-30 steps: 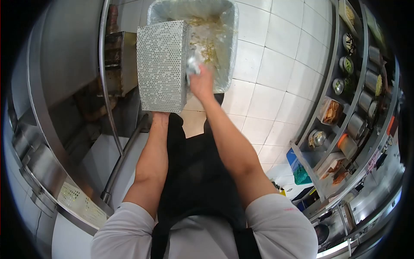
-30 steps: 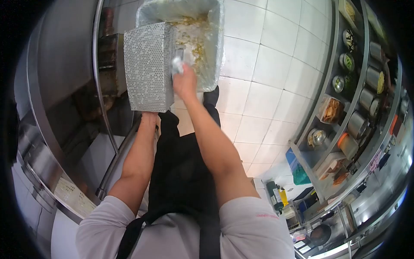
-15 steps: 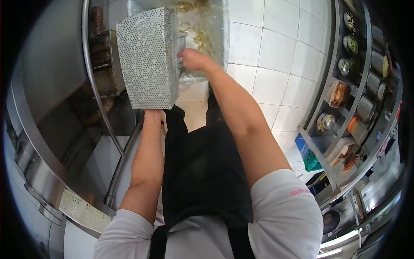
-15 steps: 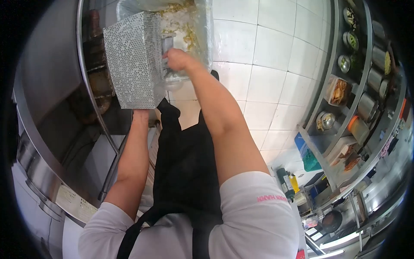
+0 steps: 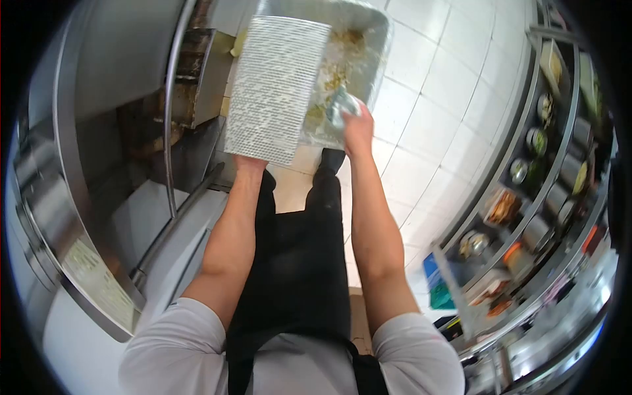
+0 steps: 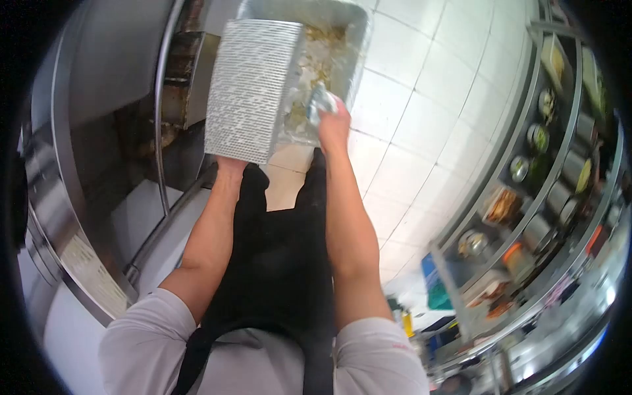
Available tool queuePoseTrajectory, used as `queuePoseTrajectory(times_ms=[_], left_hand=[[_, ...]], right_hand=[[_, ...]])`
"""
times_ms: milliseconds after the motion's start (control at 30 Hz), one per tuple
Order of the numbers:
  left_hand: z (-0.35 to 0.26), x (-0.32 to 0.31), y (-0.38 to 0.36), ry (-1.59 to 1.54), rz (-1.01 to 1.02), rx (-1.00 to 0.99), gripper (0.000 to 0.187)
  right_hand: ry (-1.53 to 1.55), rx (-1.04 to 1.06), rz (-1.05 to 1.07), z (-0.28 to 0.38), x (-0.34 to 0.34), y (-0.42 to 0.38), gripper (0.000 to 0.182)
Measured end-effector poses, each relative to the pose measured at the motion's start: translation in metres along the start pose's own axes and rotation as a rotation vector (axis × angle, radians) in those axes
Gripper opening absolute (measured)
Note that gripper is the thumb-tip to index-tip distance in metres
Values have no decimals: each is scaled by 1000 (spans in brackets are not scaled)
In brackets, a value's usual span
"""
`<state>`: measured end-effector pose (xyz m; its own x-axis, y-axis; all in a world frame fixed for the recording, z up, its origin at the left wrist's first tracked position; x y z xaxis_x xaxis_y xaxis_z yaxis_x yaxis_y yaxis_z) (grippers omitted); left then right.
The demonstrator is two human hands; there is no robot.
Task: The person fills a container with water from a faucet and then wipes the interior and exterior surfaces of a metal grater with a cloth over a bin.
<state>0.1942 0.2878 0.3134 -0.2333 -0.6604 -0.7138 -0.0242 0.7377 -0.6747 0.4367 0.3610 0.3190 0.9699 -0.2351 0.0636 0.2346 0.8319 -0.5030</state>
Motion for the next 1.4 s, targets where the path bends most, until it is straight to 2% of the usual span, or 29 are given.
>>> queuePoseTrajectory(times_ms=[33,167,200,300,433,500,567,667,733,800,867,900,967,1067,1167,1267,1367,1400], left_hand=[[4,-11,0,-73,19,17,50],[6,-53,-8,-53,-25,-14,49],[3,-72,-15,-17,79,17,46],[6,-98,-23,-46,-68,22,43],[8,-104,-38,24,-53,6,36],[4,-90,-40,121,-51,-6,32],[0,-81,-44,241,-56,-23,30],[3,-58,-37,379,-92,-55,29],[1,-65,-41,396,-19,-35,28],[-7,-74,-46,422,30,-30,26],[-9,-81,-49,455,54,-30,26],[-8,-78,-47,447,39,-33,26],[-6,-70,-44,431,9,-26,27],[-11,-71,-41,530,83,-20,27],[-14,-70,-38,527,71,-8,27],[-18,-76,-40,533,33,-72,26],[-13,-58,-31,549,59,-40,25],[-17,-61,-34,596,111,2,25]], right_hand=[[128,-25,-32,17,10,-11,38],[144,224,-111,57,55,-32,41],[200,213,-101,80,62,-40,42],[304,200,-41,133,81,-46,44],[189,350,-36,174,102,-35,43],[80,425,46,200,104,-33,43],[-169,523,118,233,91,-34,40],[-758,837,232,279,57,-27,34],[-899,899,453,297,28,-18,36],[-969,1012,764,288,-1,-1,36],[-1140,860,938,269,-39,-6,48],[-1346,976,1022,257,-53,-6,43],[-1540,821,1009,223,-65,27,35],[-1569,624,903,202,-69,84,30],[-1624,809,1014,207,-76,71,29],[-1739,782,934,212,-81,65,32],[-1357,1234,903,213,-103,53,34],[-1439,1087,937,200,-104,57,34]])
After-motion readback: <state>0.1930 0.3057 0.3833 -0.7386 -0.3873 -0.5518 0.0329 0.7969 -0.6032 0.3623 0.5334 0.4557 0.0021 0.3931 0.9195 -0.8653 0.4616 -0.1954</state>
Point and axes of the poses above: each hand's wrist, its own y-axis towards the middle knuckle, its own x-axis out of the back of the hand, z = x × y, the point moved 2 cm from there along y, towards the middle knuckle, and after that the axes turned 6 degrees about x, right-handed, at the moved point
